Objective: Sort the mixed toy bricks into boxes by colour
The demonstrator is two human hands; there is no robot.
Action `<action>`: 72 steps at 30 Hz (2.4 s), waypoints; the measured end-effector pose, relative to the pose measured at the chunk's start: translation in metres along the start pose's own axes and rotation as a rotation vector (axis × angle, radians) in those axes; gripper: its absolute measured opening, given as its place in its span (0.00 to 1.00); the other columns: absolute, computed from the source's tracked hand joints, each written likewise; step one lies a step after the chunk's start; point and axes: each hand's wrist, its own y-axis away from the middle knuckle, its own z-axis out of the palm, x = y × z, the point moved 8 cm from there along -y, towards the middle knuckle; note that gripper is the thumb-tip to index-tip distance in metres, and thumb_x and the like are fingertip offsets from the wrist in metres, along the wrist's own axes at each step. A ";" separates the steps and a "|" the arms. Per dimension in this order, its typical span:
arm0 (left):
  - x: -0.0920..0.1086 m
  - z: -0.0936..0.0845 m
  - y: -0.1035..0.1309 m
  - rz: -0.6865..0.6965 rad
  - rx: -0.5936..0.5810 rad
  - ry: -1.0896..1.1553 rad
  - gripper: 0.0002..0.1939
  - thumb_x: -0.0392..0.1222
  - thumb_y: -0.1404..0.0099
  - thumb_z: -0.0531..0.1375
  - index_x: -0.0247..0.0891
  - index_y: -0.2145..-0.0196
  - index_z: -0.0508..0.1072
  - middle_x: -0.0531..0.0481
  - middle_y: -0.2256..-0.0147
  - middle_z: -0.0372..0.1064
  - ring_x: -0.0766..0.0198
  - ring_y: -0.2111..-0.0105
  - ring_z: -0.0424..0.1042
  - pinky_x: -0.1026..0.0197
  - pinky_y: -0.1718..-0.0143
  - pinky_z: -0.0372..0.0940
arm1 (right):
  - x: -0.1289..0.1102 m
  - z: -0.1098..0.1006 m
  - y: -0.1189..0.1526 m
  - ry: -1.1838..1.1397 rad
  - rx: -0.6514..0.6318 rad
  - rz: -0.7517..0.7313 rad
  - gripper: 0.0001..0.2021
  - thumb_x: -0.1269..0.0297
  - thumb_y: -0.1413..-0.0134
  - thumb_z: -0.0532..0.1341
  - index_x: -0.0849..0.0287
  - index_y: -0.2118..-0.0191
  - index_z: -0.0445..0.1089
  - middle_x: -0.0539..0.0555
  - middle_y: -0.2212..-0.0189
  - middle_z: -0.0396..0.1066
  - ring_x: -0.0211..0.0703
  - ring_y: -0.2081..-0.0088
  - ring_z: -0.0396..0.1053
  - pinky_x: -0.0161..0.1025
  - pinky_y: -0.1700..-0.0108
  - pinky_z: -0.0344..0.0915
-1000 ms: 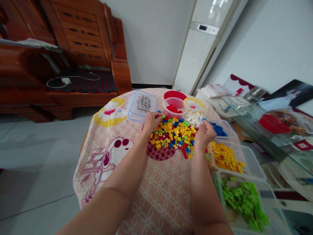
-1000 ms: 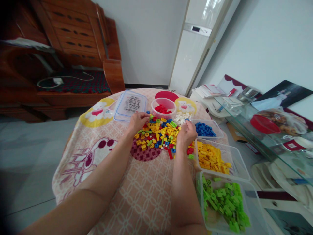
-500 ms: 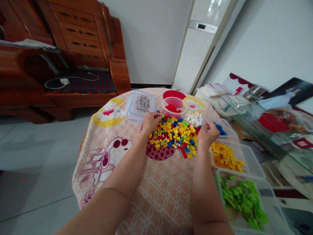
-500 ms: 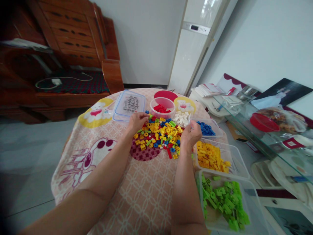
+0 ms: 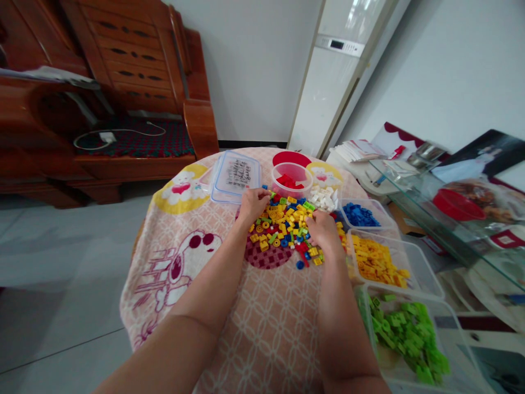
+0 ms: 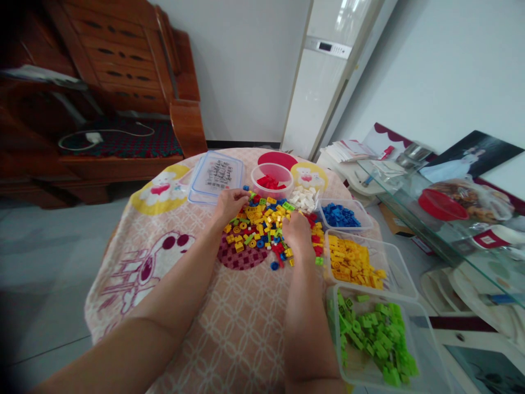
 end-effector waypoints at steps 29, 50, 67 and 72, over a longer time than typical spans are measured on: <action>-0.002 0.001 -0.001 0.005 -0.006 0.011 0.15 0.36 0.38 0.60 0.37 0.58 0.85 0.50 0.73 0.79 0.62 0.71 0.78 0.64 0.65 0.73 | -0.043 0.031 0.015 0.345 -0.195 -0.188 0.09 0.68 0.43 0.65 0.53 0.60 0.83 0.57 0.58 0.82 0.51 0.51 0.78 0.41 0.49 0.69; -0.006 0.003 -0.004 0.007 -0.001 0.005 0.14 0.36 0.38 0.61 0.38 0.59 0.85 0.50 0.73 0.79 0.61 0.71 0.78 0.63 0.66 0.72 | 0.081 -0.040 -0.006 -1.095 0.809 0.312 0.22 0.66 0.52 0.63 0.63 0.49 0.68 0.48 0.72 0.73 0.46 0.66 0.81 0.49 0.58 0.81; -0.003 0.002 -0.002 -0.002 -0.008 -0.002 0.14 0.36 0.38 0.61 0.36 0.59 0.85 0.49 0.71 0.80 0.60 0.69 0.80 0.62 0.64 0.73 | 0.021 -0.012 -0.009 -0.714 0.168 0.142 0.16 0.56 0.54 0.64 0.63 0.64 0.78 0.50 0.80 0.73 0.41 0.82 0.70 0.33 0.81 0.65; 0.001 0.000 0.000 0.000 -0.006 -0.004 0.13 0.35 0.38 0.60 0.36 0.60 0.85 0.50 0.72 0.79 0.61 0.70 0.79 0.63 0.65 0.72 | -0.018 0.028 0.004 -0.340 -0.219 0.005 0.10 0.60 0.47 0.63 0.59 0.69 0.79 0.48 0.82 0.71 0.39 0.81 0.68 0.33 0.77 0.62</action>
